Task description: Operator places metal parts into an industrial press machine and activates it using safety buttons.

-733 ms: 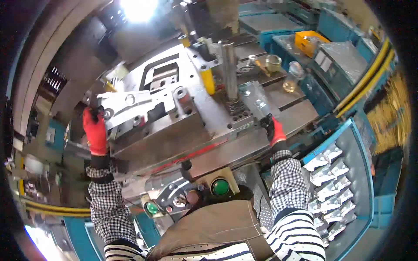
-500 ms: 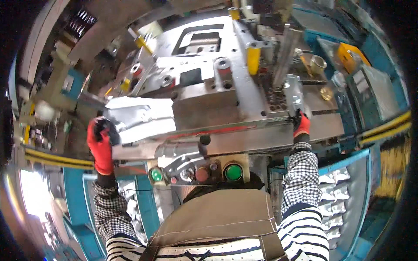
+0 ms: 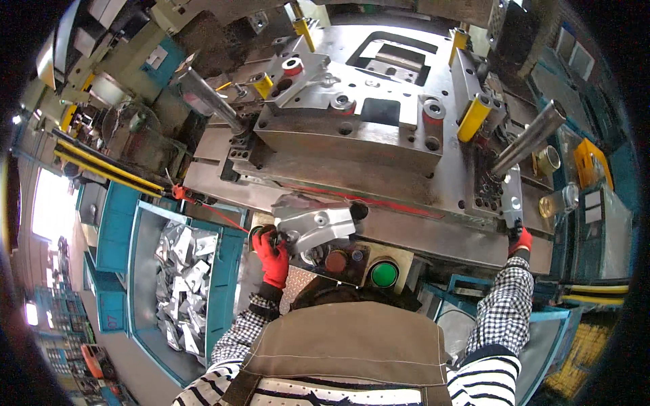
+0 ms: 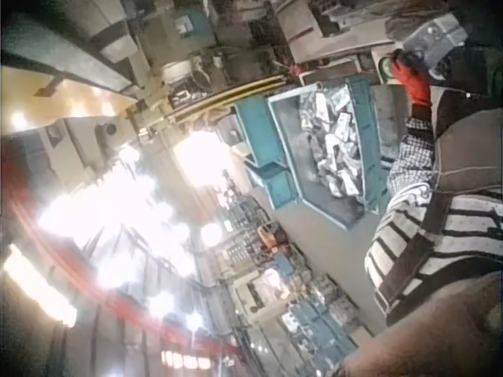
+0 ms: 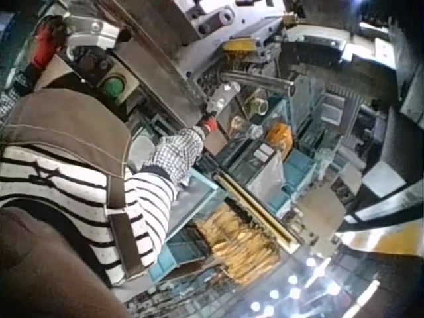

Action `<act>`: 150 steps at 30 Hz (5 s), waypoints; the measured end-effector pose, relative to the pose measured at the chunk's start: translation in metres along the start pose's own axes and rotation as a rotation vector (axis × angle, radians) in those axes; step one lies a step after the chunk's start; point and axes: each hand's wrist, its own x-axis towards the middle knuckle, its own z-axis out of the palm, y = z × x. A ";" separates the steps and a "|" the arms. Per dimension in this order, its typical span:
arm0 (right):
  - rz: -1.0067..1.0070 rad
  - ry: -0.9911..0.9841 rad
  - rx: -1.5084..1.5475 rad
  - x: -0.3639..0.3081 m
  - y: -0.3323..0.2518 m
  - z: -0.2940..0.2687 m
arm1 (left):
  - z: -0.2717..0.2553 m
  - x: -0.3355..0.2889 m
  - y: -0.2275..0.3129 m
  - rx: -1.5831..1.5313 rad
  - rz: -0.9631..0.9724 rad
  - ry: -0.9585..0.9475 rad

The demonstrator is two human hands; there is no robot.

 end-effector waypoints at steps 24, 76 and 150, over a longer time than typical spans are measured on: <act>0.405 -0.159 0.920 -0.009 0.020 -0.075 | 0.039 -0.026 -0.093 -0.153 -0.049 -0.232; -0.670 -0.187 0.520 0.075 -0.576 -0.223 | 0.029 0.027 -0.119 -0.290 0.114 -0.481; 0.063 -0.324 0.349 -0.385 -0.321 0.048 | 0.036 0.041 -0.276 -0.527 -0.545 -0.550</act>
